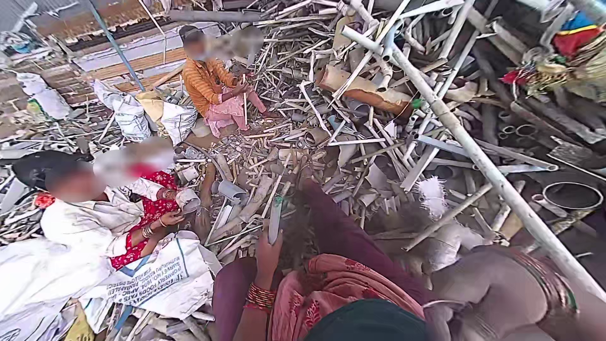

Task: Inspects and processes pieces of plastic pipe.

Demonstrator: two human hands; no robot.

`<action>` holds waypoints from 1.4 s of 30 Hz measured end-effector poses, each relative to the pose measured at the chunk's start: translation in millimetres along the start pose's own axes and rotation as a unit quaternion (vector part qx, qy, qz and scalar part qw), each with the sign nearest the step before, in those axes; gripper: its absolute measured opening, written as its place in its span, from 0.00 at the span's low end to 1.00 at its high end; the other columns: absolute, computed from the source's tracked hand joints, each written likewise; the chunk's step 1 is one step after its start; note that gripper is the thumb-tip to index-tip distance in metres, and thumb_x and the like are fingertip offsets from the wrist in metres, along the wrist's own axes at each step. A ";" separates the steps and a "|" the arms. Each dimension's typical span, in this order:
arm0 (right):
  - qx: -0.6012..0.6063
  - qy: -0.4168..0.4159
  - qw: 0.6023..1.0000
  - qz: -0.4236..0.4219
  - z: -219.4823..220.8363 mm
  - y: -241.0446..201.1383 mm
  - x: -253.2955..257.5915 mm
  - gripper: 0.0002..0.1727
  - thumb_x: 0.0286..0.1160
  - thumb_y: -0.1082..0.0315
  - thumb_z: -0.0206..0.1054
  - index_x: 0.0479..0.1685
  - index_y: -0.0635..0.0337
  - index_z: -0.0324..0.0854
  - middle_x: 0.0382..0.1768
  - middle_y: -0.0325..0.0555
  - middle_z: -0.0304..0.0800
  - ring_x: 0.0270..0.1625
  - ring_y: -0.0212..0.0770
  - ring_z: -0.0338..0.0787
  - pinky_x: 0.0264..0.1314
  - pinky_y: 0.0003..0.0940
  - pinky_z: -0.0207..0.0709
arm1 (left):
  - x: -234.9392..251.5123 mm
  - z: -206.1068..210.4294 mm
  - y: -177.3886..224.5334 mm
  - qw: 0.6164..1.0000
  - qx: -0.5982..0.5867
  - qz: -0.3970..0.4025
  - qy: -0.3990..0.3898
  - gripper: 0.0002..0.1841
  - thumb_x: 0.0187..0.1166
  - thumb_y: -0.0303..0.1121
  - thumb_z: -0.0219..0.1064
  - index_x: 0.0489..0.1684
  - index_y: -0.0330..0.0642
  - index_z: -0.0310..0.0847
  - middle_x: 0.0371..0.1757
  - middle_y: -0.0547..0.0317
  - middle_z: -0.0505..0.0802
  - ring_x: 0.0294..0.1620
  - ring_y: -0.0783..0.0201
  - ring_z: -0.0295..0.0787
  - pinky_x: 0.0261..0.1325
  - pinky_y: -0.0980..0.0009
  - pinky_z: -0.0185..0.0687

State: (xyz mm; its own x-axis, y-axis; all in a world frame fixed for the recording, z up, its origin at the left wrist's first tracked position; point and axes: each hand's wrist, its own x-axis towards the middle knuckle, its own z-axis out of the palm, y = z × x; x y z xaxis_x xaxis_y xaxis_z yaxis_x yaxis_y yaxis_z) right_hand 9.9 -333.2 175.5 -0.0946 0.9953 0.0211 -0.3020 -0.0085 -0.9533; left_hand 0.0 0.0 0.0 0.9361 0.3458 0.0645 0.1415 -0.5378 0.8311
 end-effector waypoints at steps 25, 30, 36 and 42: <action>-0.201 0.550 0.805 0.092 -58.4 88.0 75.4 0.09 0.86 0.70 0.59 0.46 0.58 0.87 0.22 0.24 0.82 0.21 0.17 0.72 0.28 0.17 0.65 | -20.2 2.3 0.2 0.977 -0.194 -0.048 -0.070 0.24 0.83 0.38 0.63 0.68 0.25 0.72 0.24 0.62 0.82 0.18 0.75 0.76 0.26 0.76 0.78; -0.207 0.549 0.807 0.065 -75.5 76.3 114.4 0.07 0.85 0.66 0.66 0.48 0.57 0.88 0.33 0.28 0.90 0.30 0.15 0.80 0.35 0.16 0.71 | -32.1 6.9 16.0 0.945 -0.309 -0.017 -0.102 0.23 0.91 0.36 0.45 0.75 0.24 0.54 0.25 0.66 0.78 0.19 0.76 0.77 0.27 0.78 0.80; -0.273 0.457 0.832 0.158 -95.6 81.6 136.2 0.23 0.85 0.53 0.66 0.68 0.61 0.84 0.58 0.54 0.91 0.60 0.42 0.88 0.68 0.44 0.75 | -36.1 1.0 25.2 0.949 -0.303 -0.063 -0.056 0.29 0.94 0.39 0.42 0.86 0.26 0.53 0.75 0.36 0.77 0.66 0.68 0.80 0.69 0.73 0.76; -0.087 0.409 0.891 0.174 -89.7 143.0 155.0 0.19 0.82 0.61 0.70 0.66 0.59 0.80 0.41 0.40 0.87 0.32 0.27 0.80 0.35 0.25 0.73 | -32.4 8.6 25.4 0.898 -0.421 -0.125 0.012 0.26 0.95 0.33 0.38 0.86 0.27 0.53 0.82 0.35 0.70 0.76 0.58 0.72 0.78 0.65 0.68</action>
State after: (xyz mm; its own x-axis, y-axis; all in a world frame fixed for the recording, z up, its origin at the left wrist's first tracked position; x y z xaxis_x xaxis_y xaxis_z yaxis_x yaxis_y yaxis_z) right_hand 37.1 -171.5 15.4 0.5914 0.6727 -0.4446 -0.2310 -0.3869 -0.8927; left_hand -24.0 -31.5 14.3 0.9000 0.3975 -0.1791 0.0428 0.3284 0.9436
